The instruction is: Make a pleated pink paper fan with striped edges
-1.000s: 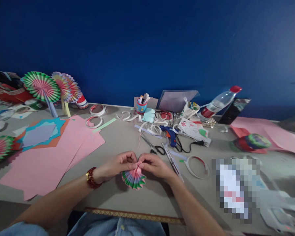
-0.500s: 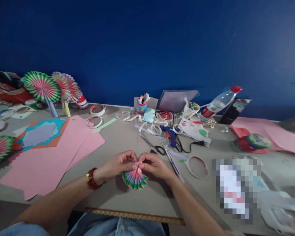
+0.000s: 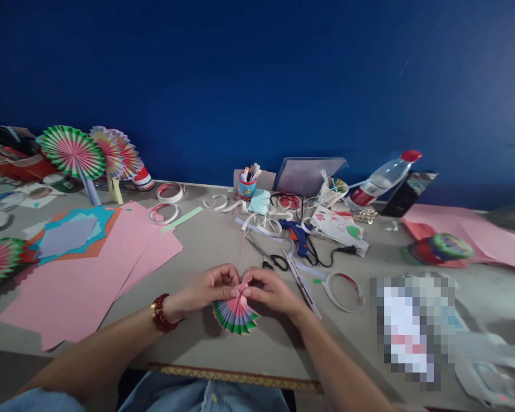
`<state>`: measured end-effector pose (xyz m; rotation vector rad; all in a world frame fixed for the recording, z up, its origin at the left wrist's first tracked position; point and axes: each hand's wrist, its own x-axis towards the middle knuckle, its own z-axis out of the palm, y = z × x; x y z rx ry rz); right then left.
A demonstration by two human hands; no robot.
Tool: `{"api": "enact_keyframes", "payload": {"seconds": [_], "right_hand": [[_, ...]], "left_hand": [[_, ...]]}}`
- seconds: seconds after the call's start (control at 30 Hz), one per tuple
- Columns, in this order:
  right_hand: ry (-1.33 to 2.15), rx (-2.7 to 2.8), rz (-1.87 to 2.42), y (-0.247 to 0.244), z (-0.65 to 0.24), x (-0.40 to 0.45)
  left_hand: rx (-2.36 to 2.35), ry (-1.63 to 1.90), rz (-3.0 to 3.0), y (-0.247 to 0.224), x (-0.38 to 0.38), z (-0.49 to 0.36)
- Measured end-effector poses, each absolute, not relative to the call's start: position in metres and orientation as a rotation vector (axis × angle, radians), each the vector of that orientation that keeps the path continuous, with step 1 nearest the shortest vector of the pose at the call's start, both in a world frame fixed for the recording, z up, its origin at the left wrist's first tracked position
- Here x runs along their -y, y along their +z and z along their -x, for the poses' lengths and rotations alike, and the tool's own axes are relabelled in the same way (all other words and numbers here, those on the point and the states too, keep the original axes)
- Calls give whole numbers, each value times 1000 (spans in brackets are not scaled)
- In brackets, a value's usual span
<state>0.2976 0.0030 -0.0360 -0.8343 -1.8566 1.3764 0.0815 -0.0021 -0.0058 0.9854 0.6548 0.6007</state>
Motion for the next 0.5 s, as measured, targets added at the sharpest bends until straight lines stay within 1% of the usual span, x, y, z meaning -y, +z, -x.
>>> {"api": "enact_keyframes", "payload": {"seconds": [0.5], "right_hand": [[1391, 1828, 855, -40, -298, -2]], "left_hand": [[-729, 639, -1061, -9, 3, -80]]}}
